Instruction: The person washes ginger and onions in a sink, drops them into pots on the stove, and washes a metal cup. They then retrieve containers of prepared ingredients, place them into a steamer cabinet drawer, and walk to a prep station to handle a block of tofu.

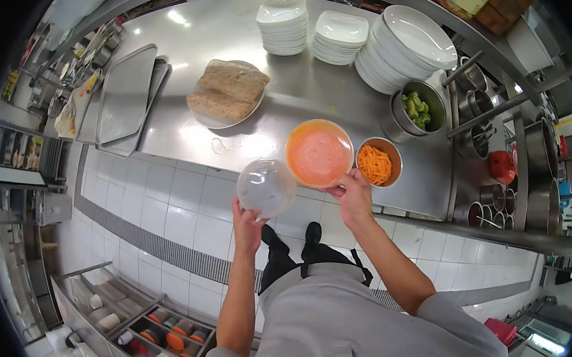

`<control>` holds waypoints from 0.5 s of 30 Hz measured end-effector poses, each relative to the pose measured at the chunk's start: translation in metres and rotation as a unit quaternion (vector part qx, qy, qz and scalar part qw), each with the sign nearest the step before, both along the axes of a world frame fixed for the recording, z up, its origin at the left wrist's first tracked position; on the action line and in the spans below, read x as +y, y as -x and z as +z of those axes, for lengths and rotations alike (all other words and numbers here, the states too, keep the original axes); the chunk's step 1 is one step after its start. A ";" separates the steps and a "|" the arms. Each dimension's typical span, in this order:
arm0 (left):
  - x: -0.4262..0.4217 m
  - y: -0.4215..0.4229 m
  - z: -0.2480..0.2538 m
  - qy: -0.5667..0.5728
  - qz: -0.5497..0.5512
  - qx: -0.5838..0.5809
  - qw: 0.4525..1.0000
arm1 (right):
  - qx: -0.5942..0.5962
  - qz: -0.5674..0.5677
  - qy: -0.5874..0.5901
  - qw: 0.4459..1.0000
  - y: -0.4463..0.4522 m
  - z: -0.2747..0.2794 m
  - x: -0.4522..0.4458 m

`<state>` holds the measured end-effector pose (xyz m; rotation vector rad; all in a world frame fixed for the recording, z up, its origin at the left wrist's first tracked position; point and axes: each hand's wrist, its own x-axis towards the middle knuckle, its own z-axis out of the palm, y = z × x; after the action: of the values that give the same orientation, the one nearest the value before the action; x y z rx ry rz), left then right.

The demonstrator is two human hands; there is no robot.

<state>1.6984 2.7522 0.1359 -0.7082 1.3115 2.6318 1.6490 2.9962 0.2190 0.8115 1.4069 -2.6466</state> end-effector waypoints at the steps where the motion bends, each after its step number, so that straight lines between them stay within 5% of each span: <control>1: 0.004 0.003 0.002 0.000 0.002 0.001 1.000 | 0.001 0.002 0.000 1.000 -0.001 0.013 -0.004; 13: 0.034 0.016 -0.001 -0.127 -0.013 0.037 0.991 | 0.053 0.193 -0.010 0.980 -0.020 0.012 -0.025; 15: 0.034 0.011 -0.004 -0.109 -0.024 0.041 0.993 | 0.042 0.268 -0.112 0.956 -0.019 0.021 -0.021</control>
<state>1.6873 2.7860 0.1323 -0.5361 1.0225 2.7333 1.6683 2.9755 0.2403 0.2658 1.6765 -2.1556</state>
